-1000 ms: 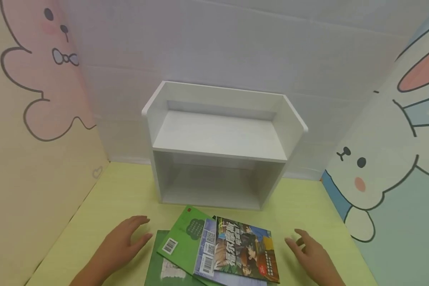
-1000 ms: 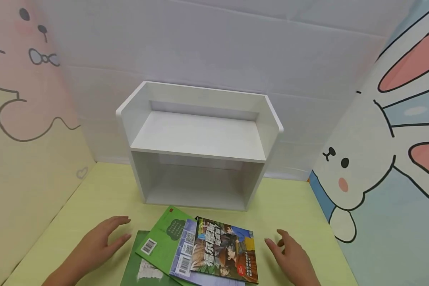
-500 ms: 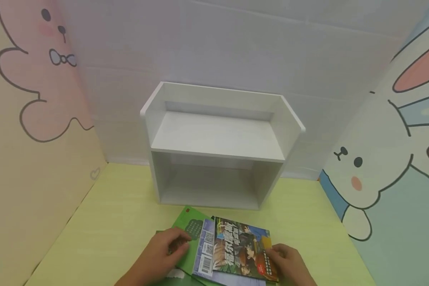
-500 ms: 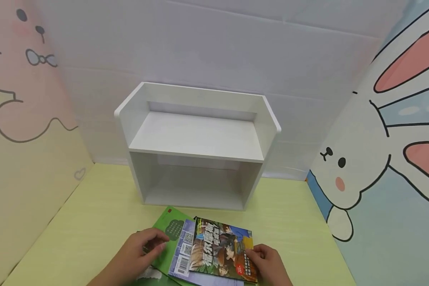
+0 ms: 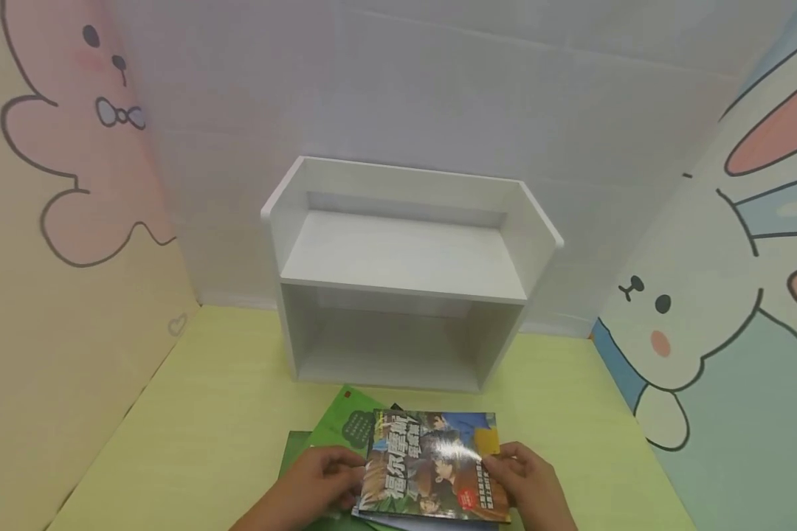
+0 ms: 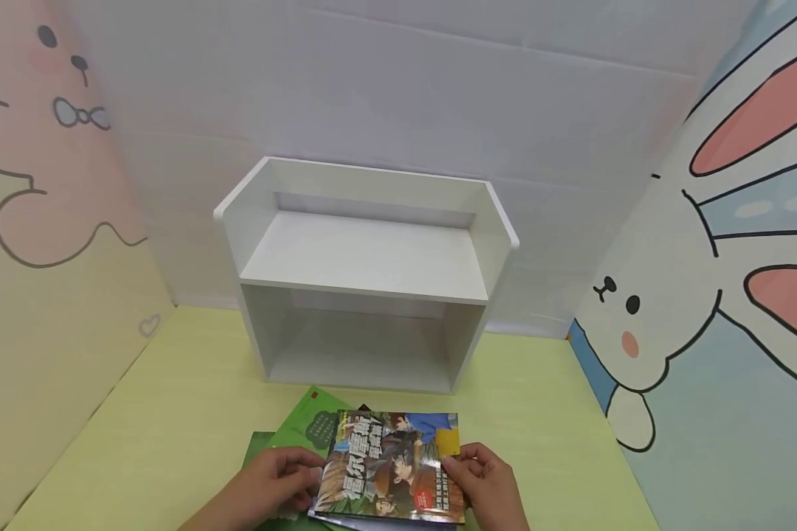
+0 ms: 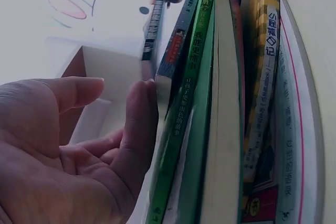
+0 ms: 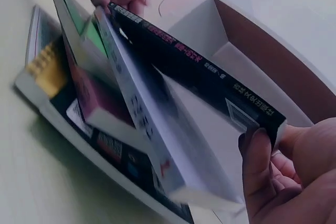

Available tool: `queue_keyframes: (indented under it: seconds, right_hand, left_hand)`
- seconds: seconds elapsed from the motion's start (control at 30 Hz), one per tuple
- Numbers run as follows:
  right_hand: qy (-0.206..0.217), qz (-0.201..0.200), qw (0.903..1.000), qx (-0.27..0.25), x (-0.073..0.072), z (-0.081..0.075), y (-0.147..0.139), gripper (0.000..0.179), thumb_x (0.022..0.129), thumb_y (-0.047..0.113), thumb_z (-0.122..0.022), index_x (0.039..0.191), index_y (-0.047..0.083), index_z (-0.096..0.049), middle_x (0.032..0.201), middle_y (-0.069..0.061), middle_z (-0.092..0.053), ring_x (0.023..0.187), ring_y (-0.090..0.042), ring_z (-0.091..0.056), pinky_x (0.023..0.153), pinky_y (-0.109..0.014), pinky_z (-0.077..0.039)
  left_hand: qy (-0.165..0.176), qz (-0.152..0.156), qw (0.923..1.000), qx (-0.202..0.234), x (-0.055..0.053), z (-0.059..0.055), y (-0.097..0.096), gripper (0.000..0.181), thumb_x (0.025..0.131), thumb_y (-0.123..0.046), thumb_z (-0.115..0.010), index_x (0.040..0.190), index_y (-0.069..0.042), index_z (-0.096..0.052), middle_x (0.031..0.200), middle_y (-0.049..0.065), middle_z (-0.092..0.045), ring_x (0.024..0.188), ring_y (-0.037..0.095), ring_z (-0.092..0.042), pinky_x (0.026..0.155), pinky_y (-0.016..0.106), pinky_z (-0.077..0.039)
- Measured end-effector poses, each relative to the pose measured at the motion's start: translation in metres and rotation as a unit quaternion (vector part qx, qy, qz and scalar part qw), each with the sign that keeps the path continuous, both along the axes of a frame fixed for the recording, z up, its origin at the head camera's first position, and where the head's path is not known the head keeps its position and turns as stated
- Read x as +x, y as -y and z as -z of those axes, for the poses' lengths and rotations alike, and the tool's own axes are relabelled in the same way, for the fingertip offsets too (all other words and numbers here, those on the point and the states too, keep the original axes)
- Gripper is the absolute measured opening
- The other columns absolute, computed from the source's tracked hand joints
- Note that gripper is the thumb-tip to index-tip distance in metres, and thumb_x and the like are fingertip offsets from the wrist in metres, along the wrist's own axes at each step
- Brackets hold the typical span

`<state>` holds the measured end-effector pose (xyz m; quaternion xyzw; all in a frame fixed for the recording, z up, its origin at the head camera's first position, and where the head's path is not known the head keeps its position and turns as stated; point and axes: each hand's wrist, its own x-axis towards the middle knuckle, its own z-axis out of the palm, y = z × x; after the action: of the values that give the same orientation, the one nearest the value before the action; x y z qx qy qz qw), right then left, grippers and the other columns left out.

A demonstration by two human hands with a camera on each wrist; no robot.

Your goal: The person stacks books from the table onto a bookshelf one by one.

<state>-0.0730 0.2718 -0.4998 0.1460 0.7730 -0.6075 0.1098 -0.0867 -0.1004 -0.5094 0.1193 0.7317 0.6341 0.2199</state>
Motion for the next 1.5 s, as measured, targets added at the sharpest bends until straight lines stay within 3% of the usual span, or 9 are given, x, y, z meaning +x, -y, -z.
queue_keyframes:
  seconds: [0.13, 0.23, 0.43, 0.57, 0.67, 0.77, 0.97, 1.2, 1.5]
  right_hand:
    - [0.001, 0.003, 0.9992, -0.04, 0.001, 0.003, 0.009, 0.028, 0.107, 0.033, -0.076, 0.109, 0.007, -0.067, 0.082, -0.002, -0.072, 0.063, -0.015, -0.051, 0.061, -0.034, -0.05]
    - [0.003, -0.002, 0.998, -0.063, 0.002, 0.006, 0.013, 0.023, 0.107, 0.03, -0.076, 0.106, 0.009, -0.067, 0.072, 0.002, -0.061, 0.062, -0.014, -0.05, 0.06, -0.034, -0.049]
    - [-0.005, -0.004, 0.9985, -0.054, 0.004, 0.005, 0.021, 0.027, 0.105, 0.032, -0.078, 0.108, 0.007, -0.067, 0.065, 0.005, -0.044, 0.058, -0.013, -0.039, 0.057, -0.033, -0.043]
    - [-0.008, -0.026, 0.9983, -0.052, 0.003, 0.002, 0.024, 0.03, 0.106, 0.034, -0.076, 0.109, 0.006, -0.065, 0.069, 0.003, -0.057, 0.061, -0.014, -0.05, 0.061, -0.034, -0.049]
    - [-0.014, -0.059, 0.9947, -0.083, 0.001, 0.0, 0.024, 0.029, 0.11, 0.032, -0.071, 0.114, 0.004, -0.064, 0.084, -0.004, -0.075, 0.071, -0.018, -0.068, 0.068, -0.036, -0.06]
    - [-0.017, -0.091, 0.9887, -0.118, -0.001, -0.006, 0.024, 0.03, 0.112, 0.025, -0.067, 0.125, -0.002, -0.062, 0.102, -0.012, -0.08, 0.085, -0.024, -0.078, 0.073, -0.038, -0.066]
    - [-0.016, -0.126, 0.9847, -0.119, -0.005, -0.029, 0.027, 0.043, 0.113, 0.023, -0.065, 0.141, -0.009, -0.056, 0.11, -0.008, -0.077, 0.094, -0.022, -0.077, 0.076, -0.036, -0.066]
    - [-0.033, -0.131, 0.9862, -0.096, -0.004, -0.065, 0.029, 0.04, 0.111, 0.021, -0.069, 0.138, -0.008, -0.06, 0.103, -0.007, -0.073, 0.087, -0.018, -0.073, 0.073, -0.033, -0.064]
    - [-0.071, -0.112, 0.9874, -0.087, -0.007, -0.097, 0.033, 0.036, 0.108, 0.016, -0.073, 0.132, -0.009, -0.062, 0.1, -0.009, -0.073, 0.083, -0.018, -0.072, 0.071, -0.032, -0.064]
  left_hand:
    - [0.018, -0.013, 0.9997, -0.005, 0.001, 0.001, 0.004, 0.024, 0.107, -0.015, -0.073, 0.117, 0.007, -0.071, 0.09, 0.006, -0.074, 0.076, 0.023, -0.074, 0.069, 0.033, -0.064]
    - [0.046, -0.02, 0.9987, 0.014, 0.002, 0.004, 0.008, 0.019, 0.106, -0.011, -0.071, 0.116, 0.005, -0.066, 0.092, 0.006, -0.072, 0.077, 0.023, -0.074, 0.07, 0.035, -0.065]
    - [0.062, -0.023, 0.9964, 0.052, 0.0, 0.009, 0.016, 0.042, 0.107, -0.006, -0.067, 0.14, 0.015, -0.052, 0.096, 0.007, -0.073, 0.08, 0.023, -0.073, 0.072, 0.034, -0.065]
    - [0.067, -0.013, 0.996, 0.057, -0.001, 0.008, 0.022, 0.051, 0.107, -0.006, -0.065, 0.148, 0.019, -0.047, 0.097, 0.007, -0.07, 0.081, 0.022, -0.071, 0.071, 0.032, -0.064]
    - [0.059, -0.009, 0.9965, 0.059, -0.002, 0.005, 0.027, 0.051, 0.108, -0.006, -0.063, 0.149, 0.019, -0.047, 0.096, 0.006, -0.068, 0.08, 0.022, -0.07, 0.07, 0.031, -0.064]
    - [0.045, -0.006, 0.9966, 0.069, -0.003, 0.001, 0.032, 0.049, 0.108, -0.005, -0.063, 0.148, 0.018, -0.048, 0.096, 0.006, -0.067, 0.078, 0.02, -0.069, 0.07, 0.03, -0.064]
    - [0.036, 0.003, 0.9942, 0.102, -0.004, -0.018, 0.04, 0.044, 0.108, -0.007, -0.064, 0.143, 0.015, -0.048, 0.097, 0.004, -0.064, 0.079, 0.015, -0.068, 0.072, 0.03, -0.063]
    - [0.044, 0.001, 0.9959, 0.079, -0.008, -0.052, 0.05, 0.047, 0.11, -0.016, -0.067, 0.145, 0.008, -0.048, 0.1, 0.006, -0.062, 0.085, 0.018, -0.065, 0.079, 0.036, -0.064]
    - [-0.026, 0.001, 0.9974, 0.067, -0.008, -0.094, 0.056, 0.05, 0.109, -0.016, -0.069, 0.147, 0.009, -0.048, 0.104, 0.012, -0.063, 0.085, 0.021, -0.068, 0.082, 0.037, -0.064]
